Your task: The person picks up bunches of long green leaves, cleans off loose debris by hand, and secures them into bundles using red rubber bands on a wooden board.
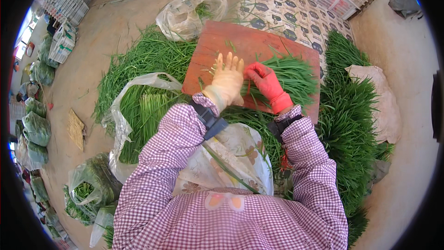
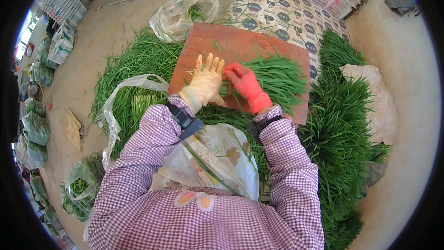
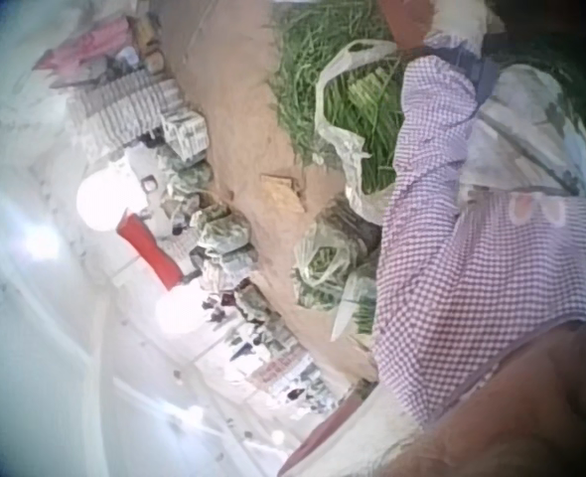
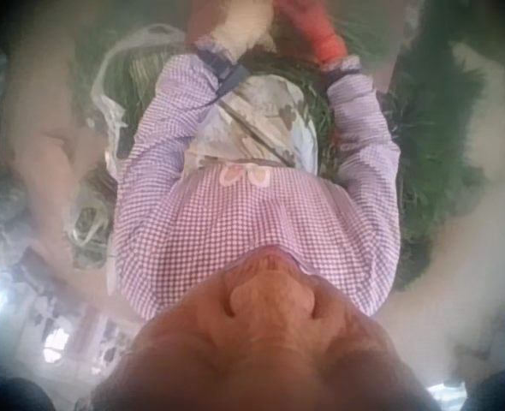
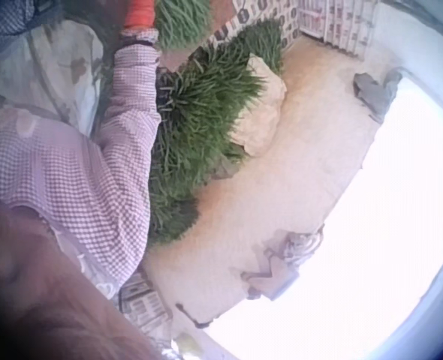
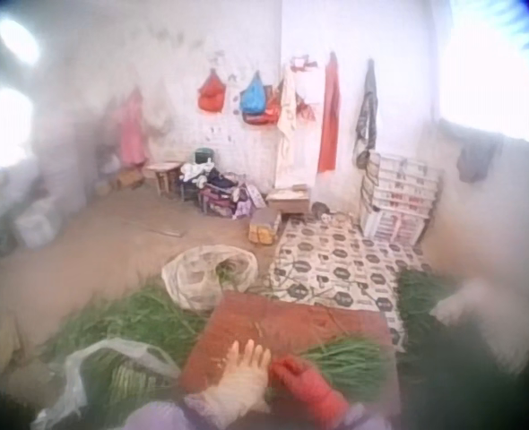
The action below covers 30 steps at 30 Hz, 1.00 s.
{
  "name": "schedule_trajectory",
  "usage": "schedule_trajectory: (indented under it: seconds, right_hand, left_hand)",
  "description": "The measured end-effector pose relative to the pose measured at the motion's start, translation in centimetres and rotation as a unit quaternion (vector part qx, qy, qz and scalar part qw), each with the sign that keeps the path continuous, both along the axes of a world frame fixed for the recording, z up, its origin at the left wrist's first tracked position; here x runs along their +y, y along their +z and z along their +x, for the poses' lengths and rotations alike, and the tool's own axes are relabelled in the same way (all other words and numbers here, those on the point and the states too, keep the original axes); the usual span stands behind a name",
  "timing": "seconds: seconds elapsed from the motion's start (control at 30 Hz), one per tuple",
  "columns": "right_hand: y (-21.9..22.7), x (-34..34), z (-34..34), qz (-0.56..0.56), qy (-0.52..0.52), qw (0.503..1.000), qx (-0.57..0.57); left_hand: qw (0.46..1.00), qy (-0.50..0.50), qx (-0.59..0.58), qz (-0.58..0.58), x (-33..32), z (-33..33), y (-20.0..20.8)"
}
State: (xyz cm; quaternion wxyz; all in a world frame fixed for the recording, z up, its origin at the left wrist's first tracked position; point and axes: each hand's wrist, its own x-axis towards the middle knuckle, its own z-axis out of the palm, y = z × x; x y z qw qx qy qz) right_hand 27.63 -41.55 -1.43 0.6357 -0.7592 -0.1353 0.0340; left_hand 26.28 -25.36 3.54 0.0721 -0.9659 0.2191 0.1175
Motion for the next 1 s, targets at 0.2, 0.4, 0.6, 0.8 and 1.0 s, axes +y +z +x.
schedule_trajectory:
  seconds: [0.2,0.4,0.6,0.8,1.0]
  right_hand:
    - [-1.0,1.7,0.7,0.101,-0.023,0.988,0.115]
    - [1.9,4.5,-1.1,0.099,0.005,0.995,0.024]
    - [11.8,5.3,-3.3,0.023,0.134,0.979,-0.151]
    - [14.7,4.8,-2.8,0.326,0.182,0.916,0.147]
    - [2.8,3.6,-0.9,0.300,0.046,0.906,0.296]
  left_hand:
    - [0.998,0.037,-0.055,0.001,-1.2,-0.6,-4.5]
    - [0.980,0.045,0.049,-0.187,0.9,2.4,-7.9]
    - [0.722,-0.105,0.093,-0.677,-1.5,1.0,-7.2]
    - [0.783,-0.062,0.138,-0.603,-2.2,0.0,1.2]
    - [0.916,0.087,-0.031,-0.391,-3.6,0.5,-8.6]
